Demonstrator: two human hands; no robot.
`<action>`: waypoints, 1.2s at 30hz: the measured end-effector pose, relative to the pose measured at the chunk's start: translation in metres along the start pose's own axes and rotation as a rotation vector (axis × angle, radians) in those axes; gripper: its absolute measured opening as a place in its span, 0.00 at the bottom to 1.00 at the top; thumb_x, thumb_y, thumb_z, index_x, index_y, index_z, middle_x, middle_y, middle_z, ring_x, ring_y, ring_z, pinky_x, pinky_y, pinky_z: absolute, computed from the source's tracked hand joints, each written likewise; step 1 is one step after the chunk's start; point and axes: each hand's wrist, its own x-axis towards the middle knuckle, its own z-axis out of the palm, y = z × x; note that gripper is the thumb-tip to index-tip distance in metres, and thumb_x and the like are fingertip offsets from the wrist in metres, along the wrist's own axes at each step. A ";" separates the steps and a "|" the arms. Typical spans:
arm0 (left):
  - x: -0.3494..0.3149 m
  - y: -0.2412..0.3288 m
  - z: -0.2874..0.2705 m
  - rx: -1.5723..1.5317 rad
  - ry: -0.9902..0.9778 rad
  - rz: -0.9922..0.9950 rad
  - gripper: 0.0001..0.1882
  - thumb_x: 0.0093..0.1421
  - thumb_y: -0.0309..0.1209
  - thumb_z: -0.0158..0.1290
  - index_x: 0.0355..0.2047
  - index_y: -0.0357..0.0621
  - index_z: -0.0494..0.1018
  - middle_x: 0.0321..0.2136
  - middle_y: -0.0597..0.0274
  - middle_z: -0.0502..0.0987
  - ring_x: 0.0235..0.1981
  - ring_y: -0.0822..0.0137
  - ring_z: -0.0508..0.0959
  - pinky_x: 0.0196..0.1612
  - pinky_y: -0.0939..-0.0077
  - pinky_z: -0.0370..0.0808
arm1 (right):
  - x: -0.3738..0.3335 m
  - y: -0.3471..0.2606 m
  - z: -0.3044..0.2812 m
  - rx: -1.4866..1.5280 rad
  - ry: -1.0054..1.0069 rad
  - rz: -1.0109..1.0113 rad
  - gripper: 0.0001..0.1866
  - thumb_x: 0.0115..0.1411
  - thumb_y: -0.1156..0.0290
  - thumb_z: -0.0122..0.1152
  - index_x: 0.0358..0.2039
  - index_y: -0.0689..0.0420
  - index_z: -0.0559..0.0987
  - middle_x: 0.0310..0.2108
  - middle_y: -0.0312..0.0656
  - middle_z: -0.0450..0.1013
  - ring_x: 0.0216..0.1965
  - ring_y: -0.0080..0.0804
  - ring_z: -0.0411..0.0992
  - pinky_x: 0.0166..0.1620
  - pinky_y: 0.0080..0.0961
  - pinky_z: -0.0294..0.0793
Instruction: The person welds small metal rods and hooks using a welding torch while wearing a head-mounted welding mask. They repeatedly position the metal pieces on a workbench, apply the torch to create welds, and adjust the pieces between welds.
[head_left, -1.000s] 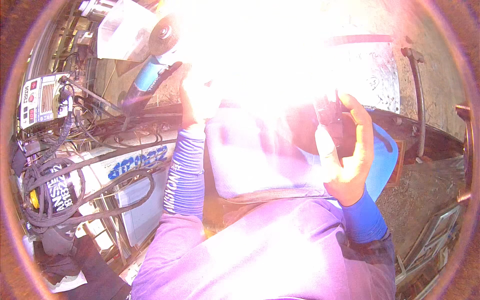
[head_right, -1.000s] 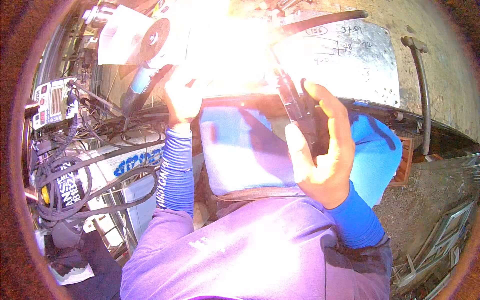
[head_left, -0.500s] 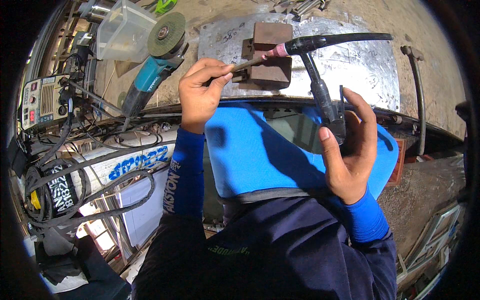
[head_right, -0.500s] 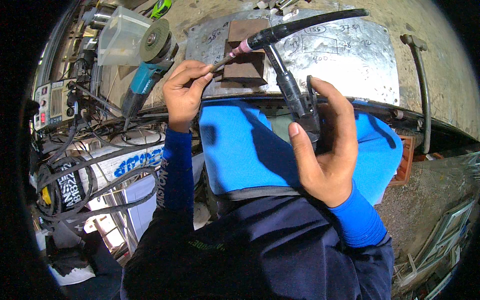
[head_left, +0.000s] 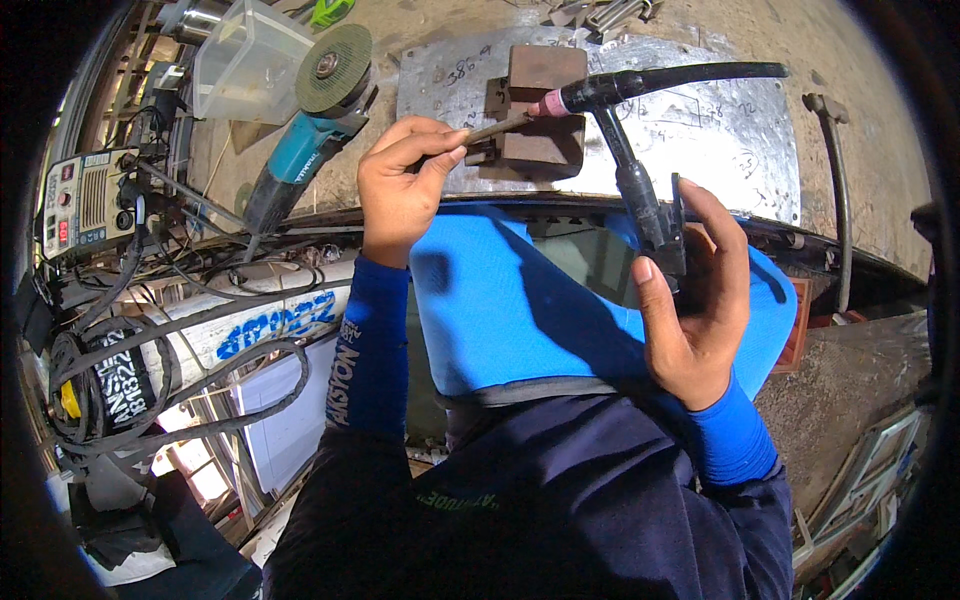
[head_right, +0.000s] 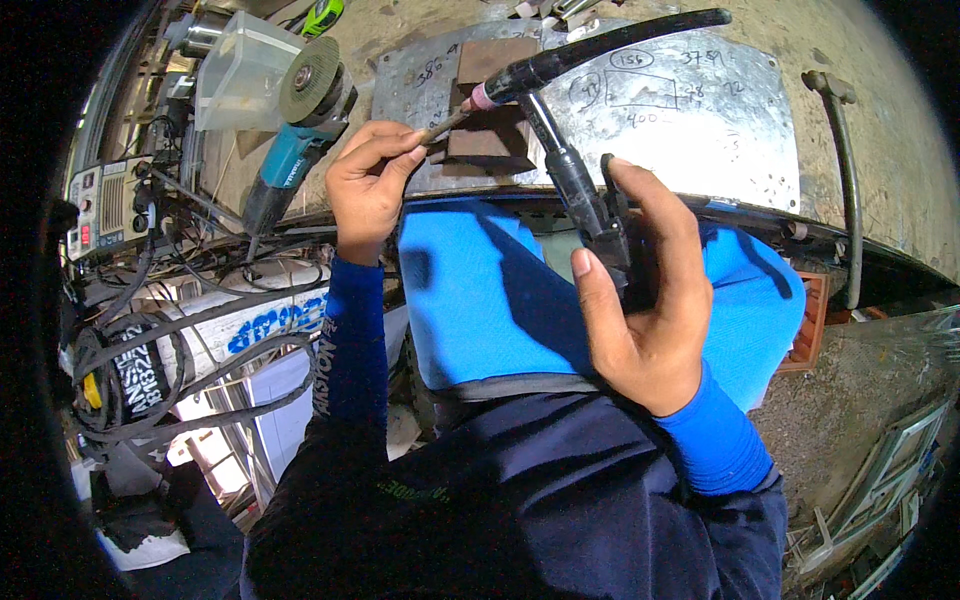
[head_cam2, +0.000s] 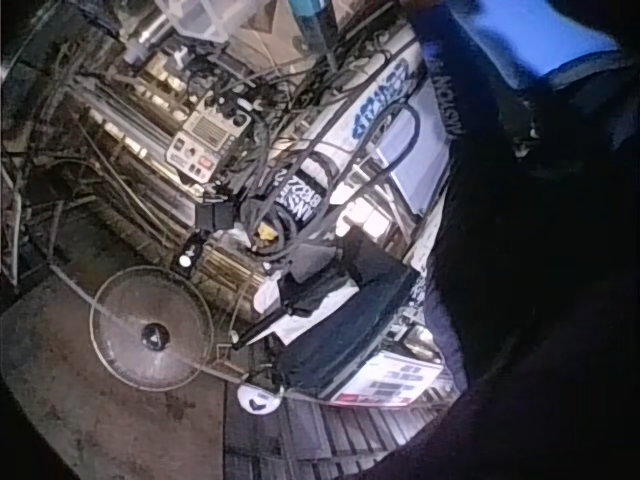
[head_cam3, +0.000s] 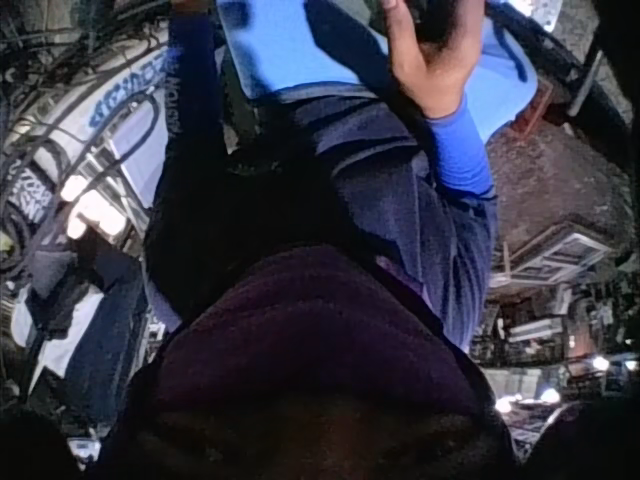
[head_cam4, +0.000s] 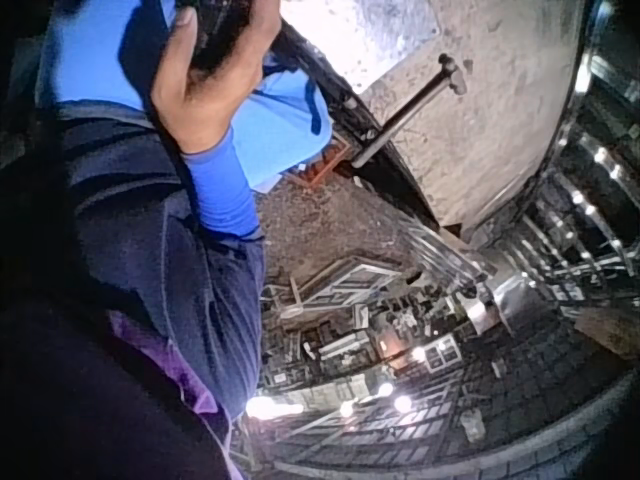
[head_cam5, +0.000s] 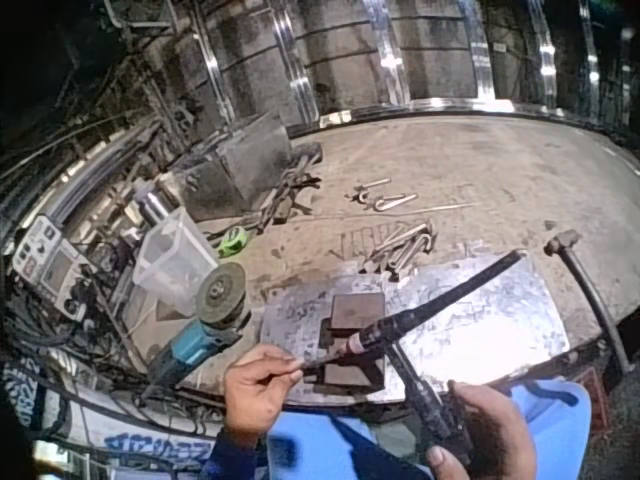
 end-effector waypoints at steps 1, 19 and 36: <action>0.000 0.000 0.000 0.002 -0.003 0.006 0.09 0.58 0.15 0.65 0.39 0.36 0.87 0.35 0.58 0.83 0.38 0.68 0.81 0.43 0.77 0.77 | -0.001 -0.002 -0.001 0.015 -0.006 0.031 0.33 0.63 0.83 0.64 0.69 0.68 0.68 0.63 0.52 0.70 0.60 0.36 0.72 0.64 0.30 0.70; 0.002 0.001 -0.003 0.212 -0.021 0.070 0.09 0.57 0.15 0.66 0.38 0.37 0.87 0.36 0.58 0.83 0.39 0.66 0.82 0.43 0.76 0.78 | -0.002 -0.002 -0.002 0.048 -0.047 0.059 0.32 0.64 0.84 0.63 0.69 0.68 0.67 0.65 0.53 0.69 0.66 0.38 0.70 0.67 0.32 0.68; -0.001 0.000 -0.003 0.021 -0.025 0.010 0.09 0.60 0.15 0.65 0.41 0.34 0.86 0.39 0.57 0.83 0.41 0.68 0.81 0.47 0.77 0.76 | 0.003 -0.004 -0.006 0.118 0.008 0.112 0.34 0.64 0.84 0.62 0.70 0.66 0.65 0.63 0.49 0.68 0.58 0.32 0.72 0.62 0.28 0.70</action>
